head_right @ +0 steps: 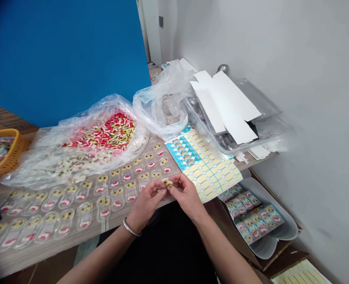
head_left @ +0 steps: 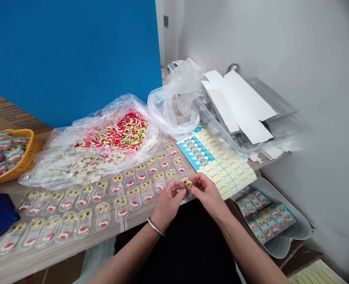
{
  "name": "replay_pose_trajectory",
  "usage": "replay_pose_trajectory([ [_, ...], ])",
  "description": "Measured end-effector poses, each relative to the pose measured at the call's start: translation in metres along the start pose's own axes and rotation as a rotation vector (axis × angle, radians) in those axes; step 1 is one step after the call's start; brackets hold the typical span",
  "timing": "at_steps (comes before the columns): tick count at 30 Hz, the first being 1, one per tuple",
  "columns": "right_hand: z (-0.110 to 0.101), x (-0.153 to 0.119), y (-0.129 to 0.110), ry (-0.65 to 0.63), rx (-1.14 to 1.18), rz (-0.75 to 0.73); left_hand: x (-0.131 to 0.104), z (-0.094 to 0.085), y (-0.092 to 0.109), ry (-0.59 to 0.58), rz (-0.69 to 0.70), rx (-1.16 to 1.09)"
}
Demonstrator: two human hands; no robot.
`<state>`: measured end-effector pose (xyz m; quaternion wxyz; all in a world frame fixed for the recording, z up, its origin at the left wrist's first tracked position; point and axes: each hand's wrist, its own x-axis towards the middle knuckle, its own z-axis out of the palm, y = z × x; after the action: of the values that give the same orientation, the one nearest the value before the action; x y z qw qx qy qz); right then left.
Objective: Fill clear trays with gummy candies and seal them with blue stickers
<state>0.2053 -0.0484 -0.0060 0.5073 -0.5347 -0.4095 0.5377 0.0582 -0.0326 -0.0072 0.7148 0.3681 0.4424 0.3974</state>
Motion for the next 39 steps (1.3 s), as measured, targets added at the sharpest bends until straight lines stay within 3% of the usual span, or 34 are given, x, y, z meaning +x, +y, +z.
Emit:
replay_pose_trajectory([
  [5,0.002,0.0,0.009,-0.001,0.134,0.128,-0.004,0.004,0.0,-0.011,-0.112,-0.047],
  [13,0.004,-0.001,0.02,0.035,0.148,0.146,-0.002,0.005,-0.009,0.0,-0.196,-0.049],
  [16,-0.002,-0.001,0.022,0.042,0.14,0.155,-0.003,0.0,-0.013,-0.034,-0.183,0.116],
  [18,-0.011,0.001,0.026,0.042,0.068,0.16,-0.006,-0.004,-0.014,-0.035,-0.061,0.431],
  [22,-0.031,0.015,0.036,0.028,-0.185,0.141,-0.013,-0.012,-0.012,0.012,0.451,1.174],
  [26,-0.032,0.031,0.036,-0.017,-0.584,0.078,-0.005,-0.013,-0.014,-0.23,0.829,1.454],
  [28,-0.025,0.035,0.03,-0.032,-0.794,0.027,0.002,-0.013,-0.019,-0.281,0.887,1.505],
  [33,-0.006,0.03,0.015,0.019,-1.214,-0.06,0.017,-0.017,-0.031,-0.315,0.884,1.572],
  [39,-0.002,0.027,0.022,-0.003,-1.243,-0.078,0.016,-0.018,-0.035,-0.245,0.854,1.591],
])
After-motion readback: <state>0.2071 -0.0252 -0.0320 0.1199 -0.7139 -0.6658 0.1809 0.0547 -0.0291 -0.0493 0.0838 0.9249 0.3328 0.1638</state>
